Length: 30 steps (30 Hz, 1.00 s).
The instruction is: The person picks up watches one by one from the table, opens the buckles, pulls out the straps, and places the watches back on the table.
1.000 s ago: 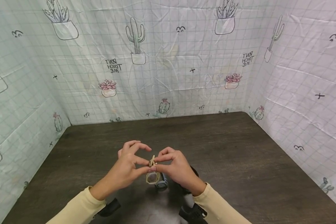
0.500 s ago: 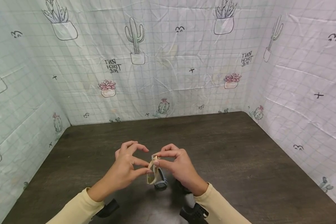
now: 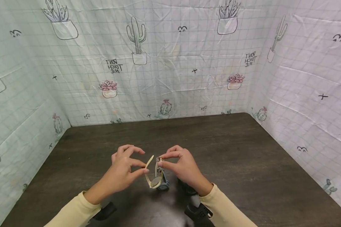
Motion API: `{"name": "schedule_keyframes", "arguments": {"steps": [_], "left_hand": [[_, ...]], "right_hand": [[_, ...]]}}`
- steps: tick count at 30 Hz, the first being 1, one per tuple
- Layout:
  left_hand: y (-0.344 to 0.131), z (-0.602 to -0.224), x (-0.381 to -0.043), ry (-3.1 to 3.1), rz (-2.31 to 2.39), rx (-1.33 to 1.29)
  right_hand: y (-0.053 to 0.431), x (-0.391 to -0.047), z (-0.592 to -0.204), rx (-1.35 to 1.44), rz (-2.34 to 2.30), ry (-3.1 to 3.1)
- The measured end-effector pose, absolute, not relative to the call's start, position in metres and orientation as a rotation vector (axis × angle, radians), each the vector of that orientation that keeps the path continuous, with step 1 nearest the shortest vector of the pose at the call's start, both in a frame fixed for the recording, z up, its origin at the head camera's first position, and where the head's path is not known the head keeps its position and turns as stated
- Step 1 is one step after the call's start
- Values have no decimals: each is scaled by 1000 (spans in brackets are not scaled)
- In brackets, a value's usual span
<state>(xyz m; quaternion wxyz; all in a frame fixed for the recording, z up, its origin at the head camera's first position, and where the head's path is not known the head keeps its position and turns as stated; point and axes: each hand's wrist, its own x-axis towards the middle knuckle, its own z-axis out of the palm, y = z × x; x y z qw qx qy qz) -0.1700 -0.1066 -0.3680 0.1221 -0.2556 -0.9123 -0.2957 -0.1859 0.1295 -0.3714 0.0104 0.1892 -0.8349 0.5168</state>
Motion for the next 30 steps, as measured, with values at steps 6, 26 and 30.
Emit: {"name": "schedule_keyframes", "arguments": {"steps": [6, 26, 30], "left_hand": [[-117, -376, -168, -2741, -831, -661], [-142, -407, -178, -2937, -828, -466], [-146, -412, -184, -2965, -799, -446]], "right_hand": [[118, -186, -379, 636, 1253, -2758], [90, -206, -399, 655, 1142, -3013], [84, -212, -401, 630, 1122, -3053]]}}
